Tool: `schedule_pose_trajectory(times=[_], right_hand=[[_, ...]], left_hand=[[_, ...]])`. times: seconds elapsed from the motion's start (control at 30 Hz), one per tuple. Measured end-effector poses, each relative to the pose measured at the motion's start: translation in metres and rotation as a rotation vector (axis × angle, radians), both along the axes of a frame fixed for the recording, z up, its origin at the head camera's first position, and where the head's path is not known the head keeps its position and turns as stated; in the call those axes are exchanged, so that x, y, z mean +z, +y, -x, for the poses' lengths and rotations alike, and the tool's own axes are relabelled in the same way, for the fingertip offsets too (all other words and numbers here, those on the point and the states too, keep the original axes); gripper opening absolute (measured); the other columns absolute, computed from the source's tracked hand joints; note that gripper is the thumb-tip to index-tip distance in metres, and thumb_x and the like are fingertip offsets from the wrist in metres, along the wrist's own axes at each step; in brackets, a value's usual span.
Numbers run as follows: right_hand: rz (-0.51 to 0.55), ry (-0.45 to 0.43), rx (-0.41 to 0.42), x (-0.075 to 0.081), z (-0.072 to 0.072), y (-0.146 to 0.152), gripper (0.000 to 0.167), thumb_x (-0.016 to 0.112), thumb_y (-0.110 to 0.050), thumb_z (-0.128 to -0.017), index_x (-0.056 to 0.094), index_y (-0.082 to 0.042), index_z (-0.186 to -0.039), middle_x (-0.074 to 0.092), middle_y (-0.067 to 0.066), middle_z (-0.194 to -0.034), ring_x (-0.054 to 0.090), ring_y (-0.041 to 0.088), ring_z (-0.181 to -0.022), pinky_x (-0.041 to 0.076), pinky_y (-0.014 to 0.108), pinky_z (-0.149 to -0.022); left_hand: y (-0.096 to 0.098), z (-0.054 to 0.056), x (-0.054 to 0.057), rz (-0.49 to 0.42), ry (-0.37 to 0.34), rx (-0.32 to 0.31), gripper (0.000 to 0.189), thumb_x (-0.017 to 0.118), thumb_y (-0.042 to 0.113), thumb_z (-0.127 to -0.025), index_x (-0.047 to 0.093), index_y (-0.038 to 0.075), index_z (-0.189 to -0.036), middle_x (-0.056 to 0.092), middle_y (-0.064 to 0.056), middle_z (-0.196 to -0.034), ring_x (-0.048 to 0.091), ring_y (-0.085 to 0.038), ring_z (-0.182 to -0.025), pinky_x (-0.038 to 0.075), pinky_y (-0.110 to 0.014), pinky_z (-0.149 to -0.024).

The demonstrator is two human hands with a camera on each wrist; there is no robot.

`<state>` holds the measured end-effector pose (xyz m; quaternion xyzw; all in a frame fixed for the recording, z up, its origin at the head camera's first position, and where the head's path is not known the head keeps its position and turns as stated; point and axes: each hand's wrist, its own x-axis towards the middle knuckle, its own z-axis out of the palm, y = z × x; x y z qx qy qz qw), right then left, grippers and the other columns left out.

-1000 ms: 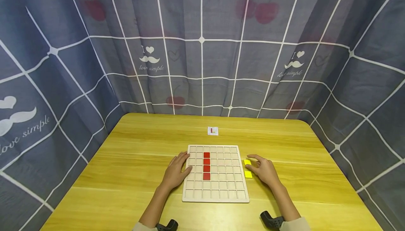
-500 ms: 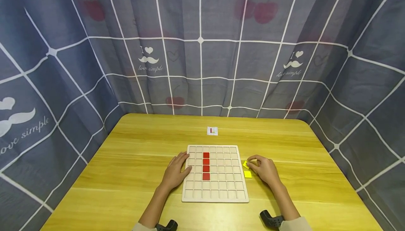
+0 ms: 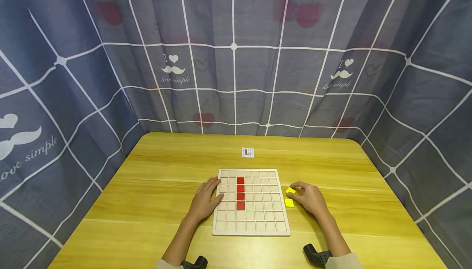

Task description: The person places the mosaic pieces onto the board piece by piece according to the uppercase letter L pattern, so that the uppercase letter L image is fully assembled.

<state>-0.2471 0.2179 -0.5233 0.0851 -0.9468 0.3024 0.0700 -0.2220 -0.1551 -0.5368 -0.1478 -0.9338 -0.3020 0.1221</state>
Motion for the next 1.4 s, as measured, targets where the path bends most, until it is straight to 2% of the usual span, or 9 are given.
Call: schedule_pose_trajectory(times=[0.03, 0.13, 0.27, 0.37, 0.47, 0.73, 0.9, 1.2, 1.4], right_hand=[[-0.016, 0.007, -0.007, 0.0, 0.0, 0.001, 0.038, 0.073, -0.045, -0.074, 0.07, -0.018, -0.1, 0.065, 0.006, -0.08, 0.048, 0.014, -0.061, 0.044, 0.033, -0.056], [-0.043, 0.006, -0.032, 0.002, -0.001, 0.005, 0.038, 0.072, -0.047, -0.074, 0.071, -0.018, -0.1, 0.065, 0.004, -0.08, 0.05, 0.015, -0.062, 0.045, 0.034, -0.057], [-0.053, -0.019, -0.042, 0.004, -0.003, 0.008, 0.04, 0.072, -0.047, -0.074, 0.07, -0.017, -0.101, 0.048, 0.0, -0.058, 0.034, 0.014, -0.052, 0.031, 0.028, -0.047], [-0.056, -0.007, -0.034, 0.003, -0.003, 0.01, 0.038, 0.073, -0.044, -0.075, 0.07, -0.016, -0.101, 0.039, -0.001, -0.053, 0.027, 0.013, -0.05, 0.024, 0.026, -0.044], [-0.05, 0.036, -0.022, 0.004, -0.003, 0.008, 0.035, 0.074, -0.04, -0.076, 0.07, -0.016, -0.101, 0.035, -0.003, -0.051, 0.023, 0.011, -0.047, 0.022, 0.024, -0.042], [0.093, 0.177, 0.127, 0.008, -0.003, -0.018, 0.031, 0.074, -0.035, -0.076, 0.07, -0.017, -0.101, 0.024, -0.012, -0.048, 0.014, 0.002, -0.043, 0.017, 0.017, -0.038], [0.136, 0.202, 0.245, 0.011, -0.007, -0.044, 0.027, 0.075, -0.031, -0.077, 0.07, -0.019, -0.1, 0.022, -0.015, -0.048, 0.013, -0.001, -0.043, 0.015, 0.016, -0.038], [0.06, 0.158, 0.399, 0.01, -0.019, -0.086, 0.026, 0.073, -0.037, -0.077, 0.071, -0.021, -0.097, 0.022, -0.016, -0.049, 0.013, -0.002, -0.044, 0.016, 0.015, -0.04], [-0.005, 0.148, 0.419, 0.005, -0.022, -0.101, 0.026, 0.072, -0.042, -0.077, 0.071, -0.023, -0.095, 0.026, -0.018, -0.046, 0.017, -0.003, -0.044, 0.019, 0.014, -0.04]], left_hand=[[0.0, 0.0, 0.0, -0.002, 0.0, 0.0, 0.051, 0.059, 0.032, -0.089, 0.05, 0.007, -0.132, 0.043, -0.009, -0.139, 0.032, -0.026, -0.132, 0.019, -0.043, -0.111], [0.0, 0.0, 0.0, -0.002, -0.003, 0.0, 0.051, 0.059, 0.032, -0.089, 0.049, 0.007, -0.133, 0.043, -0.009, -0.139, 0.032, -0.026, -0.132, 0.019, -0.043, -0.111], [0.0, 0.0, 0.001, 0.003, -0.006, 0.0, 0.051, 0.059, 0.032, -0.089, 0.049, 0.007, -0.133, 0.043, -0.008, -0.139, 0.031, -0.025, -0.132, 0.019, -0.042, -0.112], [0.0, 0.0, 0.002, 0.002, -0.004, -0.004, 0.051, 0.059, 0.032, -0.089, 0.049, 0.006, -0.133, 0.043, -0.009, -0.14, 0.031, -0.026, -0.132, 0.019, -0.043, -0.111], [0.0, 0.0, 0.003, 0.0, -0.001, -0.008, 0.051, 0.059, 0.032, -0.09, 0.049, 0.006, -0.133, 0.042, -0.009, -0.14, 0.031, -0.026, -0.132, 0.019, -0.044, -0.111], [-0.001, 0.001, 0.003, 0.007, -0.002, -0.001, 0.051, 0.059, 0.032, -0.089, 0.049, 0.007, -0.133, 0.043, -0.008, -0.139, 0.032, -0.025, -0.132, 0.019, -0.041, -0.112], [0.0, 0.001, 0.002, 0.0, -0.004, -0.004, 0.051, 0.059, 0.032, -0.089, 0.049, 0.007, -0.133, 0.043, -0.009, -0.139, 0.032, -0.026, -0.132, 0.019, -0.042, -0.112], [-0.001, 0.0, 0.001, 0.002, -0.001, -0.002, 0.051, 0.059, 0.032, -0.089, 0.049, 0.007, -0.133, 0.043, -0.008, -0.14, 0.032, -0.025, -0.132, 0.019, -0.041, -0.112], [0.0, 0.0, 0.001, 0.005, 0.015, -0.008, 0.051, 0.059, 0.031, -0.089, 0.05, 0.006, -0.132, 0.044, -0.009, -0.139, 0.033, -0.027, -0.131, 0.021, -0.044, -0.111]])
